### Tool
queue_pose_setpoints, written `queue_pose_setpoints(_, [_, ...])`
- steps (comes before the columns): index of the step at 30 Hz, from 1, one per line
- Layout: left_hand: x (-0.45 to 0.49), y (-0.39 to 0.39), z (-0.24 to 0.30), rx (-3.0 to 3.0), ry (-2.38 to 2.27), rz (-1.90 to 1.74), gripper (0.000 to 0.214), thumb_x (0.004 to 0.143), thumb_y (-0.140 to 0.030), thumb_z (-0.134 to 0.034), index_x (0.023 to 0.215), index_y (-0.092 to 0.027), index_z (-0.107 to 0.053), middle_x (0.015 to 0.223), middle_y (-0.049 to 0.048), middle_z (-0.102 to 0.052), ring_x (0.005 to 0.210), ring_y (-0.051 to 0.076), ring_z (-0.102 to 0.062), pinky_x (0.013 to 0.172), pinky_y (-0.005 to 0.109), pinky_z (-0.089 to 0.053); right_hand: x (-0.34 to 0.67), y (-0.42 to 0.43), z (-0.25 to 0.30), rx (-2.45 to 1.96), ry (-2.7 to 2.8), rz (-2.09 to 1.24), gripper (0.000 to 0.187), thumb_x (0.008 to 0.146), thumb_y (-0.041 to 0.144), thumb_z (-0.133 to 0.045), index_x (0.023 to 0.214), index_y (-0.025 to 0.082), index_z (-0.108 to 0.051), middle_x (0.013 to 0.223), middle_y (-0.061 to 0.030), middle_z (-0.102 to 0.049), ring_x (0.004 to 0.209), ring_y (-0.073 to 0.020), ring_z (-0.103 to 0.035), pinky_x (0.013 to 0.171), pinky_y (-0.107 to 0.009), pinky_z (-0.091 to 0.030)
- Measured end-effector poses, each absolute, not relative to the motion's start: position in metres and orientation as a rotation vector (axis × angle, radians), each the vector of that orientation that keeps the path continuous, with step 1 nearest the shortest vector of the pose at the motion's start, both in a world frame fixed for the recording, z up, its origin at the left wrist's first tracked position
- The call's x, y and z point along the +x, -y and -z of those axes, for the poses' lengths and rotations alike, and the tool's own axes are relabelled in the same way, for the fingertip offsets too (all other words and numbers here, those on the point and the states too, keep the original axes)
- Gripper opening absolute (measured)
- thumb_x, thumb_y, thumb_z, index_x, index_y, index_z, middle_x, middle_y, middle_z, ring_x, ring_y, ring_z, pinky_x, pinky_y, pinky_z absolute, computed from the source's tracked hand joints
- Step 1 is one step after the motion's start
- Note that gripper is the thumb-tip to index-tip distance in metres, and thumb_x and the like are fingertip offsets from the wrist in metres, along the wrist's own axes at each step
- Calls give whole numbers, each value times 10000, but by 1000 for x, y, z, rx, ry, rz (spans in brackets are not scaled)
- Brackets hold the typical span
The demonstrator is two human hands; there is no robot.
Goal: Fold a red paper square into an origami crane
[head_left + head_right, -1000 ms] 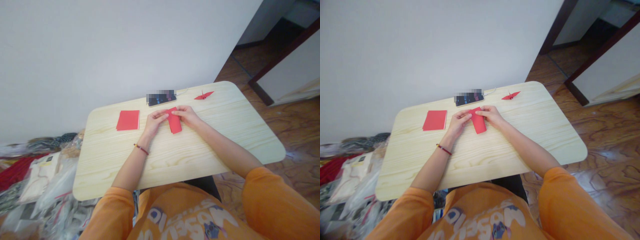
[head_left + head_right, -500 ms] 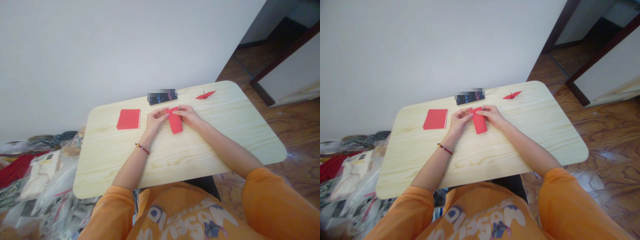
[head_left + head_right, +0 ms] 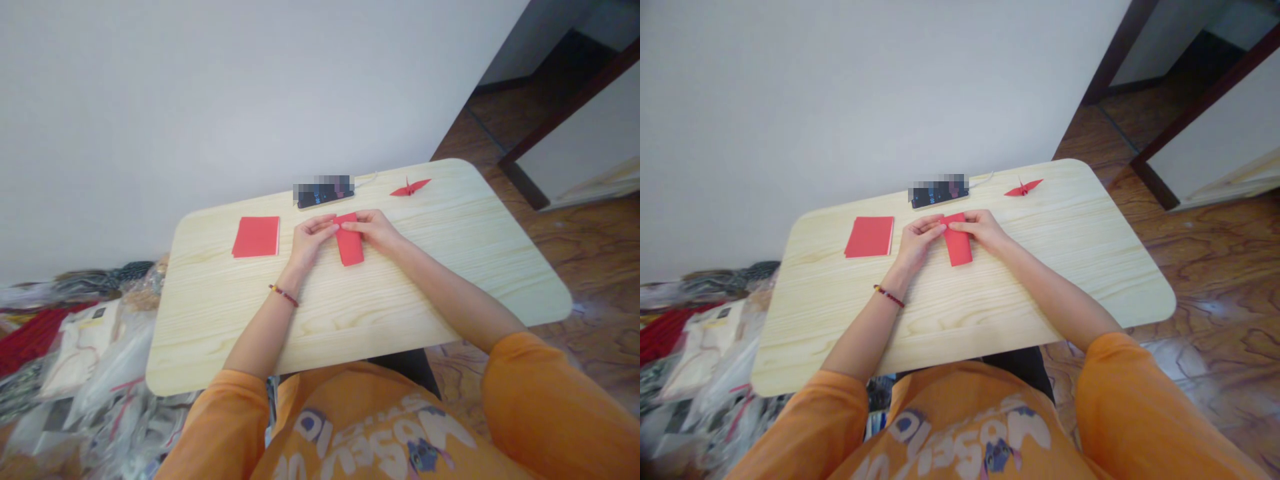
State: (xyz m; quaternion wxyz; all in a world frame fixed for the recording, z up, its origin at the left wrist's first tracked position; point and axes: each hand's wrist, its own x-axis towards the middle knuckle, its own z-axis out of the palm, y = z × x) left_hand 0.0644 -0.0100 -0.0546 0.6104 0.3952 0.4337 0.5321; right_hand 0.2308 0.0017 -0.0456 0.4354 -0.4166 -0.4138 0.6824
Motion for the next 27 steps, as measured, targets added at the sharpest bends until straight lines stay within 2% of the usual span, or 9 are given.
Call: queue_pose_setpoints(27, [65,10,53,885,-1004,-1229,423,462,-320,-903,830,-175,-753,830,58,-753,792,171,-697,870,330,-514,232,-2,48,-1040,1032,-1681,320,491,335,-883,741,175,-764,793,-44,-758,707,-158,-669,759,-317,-519])
